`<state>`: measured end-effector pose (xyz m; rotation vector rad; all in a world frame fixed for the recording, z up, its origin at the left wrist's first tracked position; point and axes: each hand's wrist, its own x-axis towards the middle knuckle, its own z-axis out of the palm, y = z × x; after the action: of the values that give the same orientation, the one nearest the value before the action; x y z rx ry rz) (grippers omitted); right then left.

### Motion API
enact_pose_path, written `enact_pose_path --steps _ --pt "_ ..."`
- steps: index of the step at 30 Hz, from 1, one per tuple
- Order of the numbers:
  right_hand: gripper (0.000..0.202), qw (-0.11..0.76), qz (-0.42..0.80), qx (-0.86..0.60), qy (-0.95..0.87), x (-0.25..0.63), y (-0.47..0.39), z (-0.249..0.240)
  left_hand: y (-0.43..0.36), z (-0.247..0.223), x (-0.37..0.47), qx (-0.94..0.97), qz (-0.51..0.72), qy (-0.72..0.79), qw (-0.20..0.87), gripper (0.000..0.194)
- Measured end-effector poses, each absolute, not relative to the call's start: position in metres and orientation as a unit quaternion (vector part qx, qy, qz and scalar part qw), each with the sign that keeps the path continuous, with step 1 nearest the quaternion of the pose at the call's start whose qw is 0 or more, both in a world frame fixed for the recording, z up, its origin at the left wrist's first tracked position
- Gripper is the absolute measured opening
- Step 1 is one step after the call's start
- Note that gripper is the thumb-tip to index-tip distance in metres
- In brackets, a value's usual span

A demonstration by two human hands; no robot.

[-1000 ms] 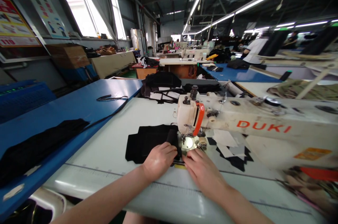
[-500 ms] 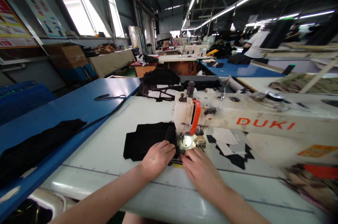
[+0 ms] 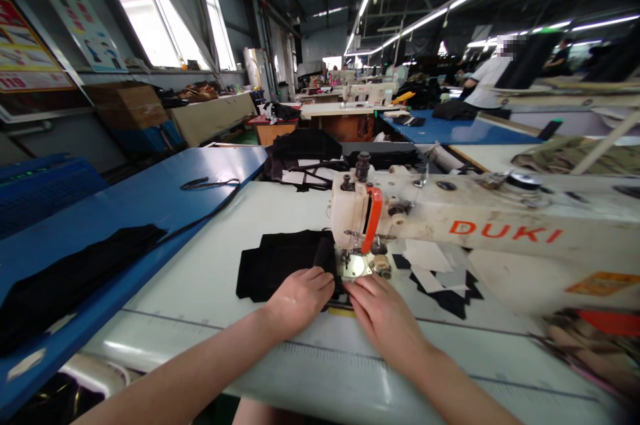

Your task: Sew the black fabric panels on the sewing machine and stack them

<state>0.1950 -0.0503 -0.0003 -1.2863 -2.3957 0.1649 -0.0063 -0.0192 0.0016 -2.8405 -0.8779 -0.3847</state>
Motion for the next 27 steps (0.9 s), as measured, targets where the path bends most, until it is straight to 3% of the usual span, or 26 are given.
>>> enact_pose_path --steps 10,17,27 --pt "0.017 0.149 -0.008 -0.440 -0.885 0.189 -0.050 0.004 -0.020 0.005 -0.016 -0.948 -0.138 -0.285 0.034 0.028" --pt "0.015 0.151 -0.029 -0.434 -0.888 0.188 -0.049 0.004 -0.016 0.008 -0.013 -0.950 -0.100 -0.293 0.041 0.025" --pt "0.018 0.147 -0.030 -0.438 -0.887 0.188 -0.050 0.006 -0.009 0.002 -0.022 -0.958 -0.143 -0.248 0.027 0.026"
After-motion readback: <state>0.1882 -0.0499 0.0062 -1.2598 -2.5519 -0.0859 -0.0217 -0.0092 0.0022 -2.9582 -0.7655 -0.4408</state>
